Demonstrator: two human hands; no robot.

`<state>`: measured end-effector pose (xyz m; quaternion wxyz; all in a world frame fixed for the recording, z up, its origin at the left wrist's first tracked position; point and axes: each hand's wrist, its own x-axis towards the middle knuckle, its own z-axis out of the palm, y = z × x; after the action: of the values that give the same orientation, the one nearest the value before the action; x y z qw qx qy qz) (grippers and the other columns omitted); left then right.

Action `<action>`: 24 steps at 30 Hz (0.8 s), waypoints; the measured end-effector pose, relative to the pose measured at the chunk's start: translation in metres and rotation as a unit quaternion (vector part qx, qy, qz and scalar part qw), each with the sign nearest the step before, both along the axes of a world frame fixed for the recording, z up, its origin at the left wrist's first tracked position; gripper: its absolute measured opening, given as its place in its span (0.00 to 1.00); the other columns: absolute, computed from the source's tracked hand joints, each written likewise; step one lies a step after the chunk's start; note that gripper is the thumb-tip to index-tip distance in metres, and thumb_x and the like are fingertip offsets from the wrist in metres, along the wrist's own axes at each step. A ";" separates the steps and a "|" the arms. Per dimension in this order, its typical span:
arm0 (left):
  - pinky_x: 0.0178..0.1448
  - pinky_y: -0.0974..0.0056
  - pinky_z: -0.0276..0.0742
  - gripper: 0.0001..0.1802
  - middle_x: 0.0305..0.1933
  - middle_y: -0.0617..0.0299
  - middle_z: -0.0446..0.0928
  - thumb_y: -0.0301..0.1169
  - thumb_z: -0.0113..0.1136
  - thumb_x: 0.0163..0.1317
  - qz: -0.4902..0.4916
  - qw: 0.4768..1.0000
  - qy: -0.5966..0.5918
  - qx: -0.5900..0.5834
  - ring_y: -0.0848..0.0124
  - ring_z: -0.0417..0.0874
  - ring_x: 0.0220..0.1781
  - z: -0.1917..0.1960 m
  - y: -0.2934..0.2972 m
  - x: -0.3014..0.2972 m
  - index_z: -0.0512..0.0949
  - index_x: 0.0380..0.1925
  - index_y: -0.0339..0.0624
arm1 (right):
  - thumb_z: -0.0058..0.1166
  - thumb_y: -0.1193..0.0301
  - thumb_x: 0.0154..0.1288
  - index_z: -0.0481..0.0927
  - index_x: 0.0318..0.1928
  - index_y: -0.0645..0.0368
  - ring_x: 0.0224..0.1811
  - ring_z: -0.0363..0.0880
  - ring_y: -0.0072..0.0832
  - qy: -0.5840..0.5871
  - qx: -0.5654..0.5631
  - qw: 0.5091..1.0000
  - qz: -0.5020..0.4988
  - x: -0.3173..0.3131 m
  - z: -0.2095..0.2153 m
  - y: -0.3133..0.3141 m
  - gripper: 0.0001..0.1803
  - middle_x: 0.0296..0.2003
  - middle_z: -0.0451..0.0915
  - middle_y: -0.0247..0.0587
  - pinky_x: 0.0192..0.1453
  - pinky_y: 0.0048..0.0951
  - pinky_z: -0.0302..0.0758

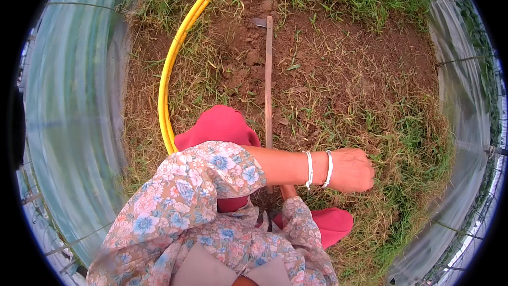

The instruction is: The person uses a sickle to cut and clear grass from the ground. They pull clumps of grass with one hand while using the sickle to slice through roots, clearing a patch of soil in an aisle next to a yellow hose.

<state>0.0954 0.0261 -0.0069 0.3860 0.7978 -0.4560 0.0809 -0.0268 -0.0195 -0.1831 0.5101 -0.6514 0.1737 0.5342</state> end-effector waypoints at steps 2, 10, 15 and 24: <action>0.32 0.55 0.81 0.03 0.23 0.54 0.82 0.28 0.62 0.42 0.017 1.000 0.001 -0.009 0.57 0.85 0.30 0.003 0.003 0.005 0.82 0.19 0.41 | 0.55 0.72 0.63 0.70 0.41 0.62 0.14 0.69 0.24 0.073 0.018 0.997 -0.025 0.013 0.012 -0.014 0.10 0.20 0.72 0.35 0.17 0.29 0.69; 0.33 0.55 0.81 0.05 0.24 0.52 0.82 0.28 0.62 0.43 0.036 0.999 0.006 -0.027 0.55 0.85 0.31 -0.001 0.029 0.020 0.83 0.20 0.40 | 0.48 0.69 0.67 0.72 0.35 0.59 0.17 0.70 0.22 -0.071 -0.077 0.994 -0.022 0.002 0.057 -0.038 0.07 0.17 0.70 0.33 0.25 0.31 0.72; 0.35 0.56 0.82 0.05 0.25 0.56 0.81 0.29 0.62 0.45 0.023 1.000 0.009 0.018 0.58 0.85 0.33 0.002 0.021 0.011 0.80 0.20 0.39 | 0.49 0.69 0.65 0.74 0.39 0.58 0.17 0.71 0.21 -0.206 -0.049 0.952 -0.220 0.079 0.011 0.046 0.07 0.17 0.70 0.33 0.27 0.30 0.74; 0.34 0.55 0.81 0.05 0.25 0.55 0.80 0.29 0.60 0.46 0.034 0.999 -0.020 0.012 0.57 0.85 0.32 -0.003 0.032 0.009 0.80 0.21 0.39 | 0.49 0.73 0.63 0.72 0.39 0.60 0.15 0.69 0.22 -0.011 0.016 1.000 0.016 -0.002 -0.001 0.033 0.05 0.18 0.69 0.33 0.22 0.29 0.70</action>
<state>0.1046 0.0586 -0.0100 0.3638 0.8156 -0.4375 0.1045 -0.0290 0.0136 -0.1845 0.5139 -0.6516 0.1493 0.5376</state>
